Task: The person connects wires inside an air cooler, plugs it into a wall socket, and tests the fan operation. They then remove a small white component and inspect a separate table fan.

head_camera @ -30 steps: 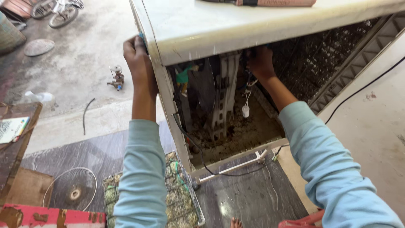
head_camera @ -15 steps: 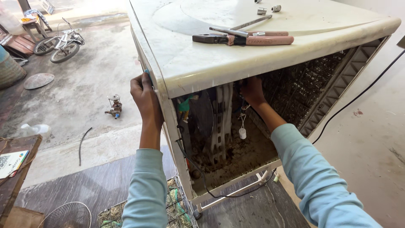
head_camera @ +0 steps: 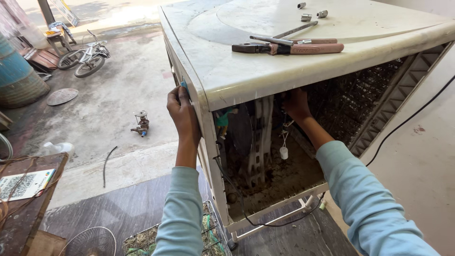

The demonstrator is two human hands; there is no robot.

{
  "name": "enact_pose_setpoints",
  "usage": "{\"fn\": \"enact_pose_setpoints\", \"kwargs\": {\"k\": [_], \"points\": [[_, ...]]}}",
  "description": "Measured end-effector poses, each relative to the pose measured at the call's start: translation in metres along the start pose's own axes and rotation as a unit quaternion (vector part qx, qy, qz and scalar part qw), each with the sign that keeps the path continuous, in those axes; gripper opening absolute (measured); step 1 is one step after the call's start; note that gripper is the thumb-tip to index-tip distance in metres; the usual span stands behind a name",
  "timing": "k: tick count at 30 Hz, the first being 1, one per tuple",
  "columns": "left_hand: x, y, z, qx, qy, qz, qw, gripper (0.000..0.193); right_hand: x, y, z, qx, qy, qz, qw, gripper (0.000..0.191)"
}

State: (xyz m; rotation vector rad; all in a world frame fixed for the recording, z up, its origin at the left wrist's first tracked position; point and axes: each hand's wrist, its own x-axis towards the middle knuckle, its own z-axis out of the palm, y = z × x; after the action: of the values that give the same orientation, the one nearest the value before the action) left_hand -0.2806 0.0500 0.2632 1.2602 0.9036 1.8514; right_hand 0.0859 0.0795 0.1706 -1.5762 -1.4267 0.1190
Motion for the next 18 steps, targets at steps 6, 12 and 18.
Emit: {"fn": "enact_pose_setpoints", "kwargs": {"k": [6, 12, 18], "points": [[-0.0017, 0.0011, 0.0018, 0.014, 0.0, -0.003, 1.0, 0.035, 0.0031, -0.0003, -0.0066, -0.066, -0.007, -0.02, 0.998, 0.016], [-0.0005, 0.0009, 0.0023, 0.008, 0.001, 0.007, 1.0, 0.035, -0.0007, -0.0065, -0.0075, 0.019, 0.004, 0.004, 1.0, 0.022], [-0.0011, -0.0008, 0.0004, 0.014, -0.005, 0.012, 1.0, 0.035, -0.0025, -0.0043, -0.0046, -0.017, 0.0, -0.019, 1.0, 0.017]]}}
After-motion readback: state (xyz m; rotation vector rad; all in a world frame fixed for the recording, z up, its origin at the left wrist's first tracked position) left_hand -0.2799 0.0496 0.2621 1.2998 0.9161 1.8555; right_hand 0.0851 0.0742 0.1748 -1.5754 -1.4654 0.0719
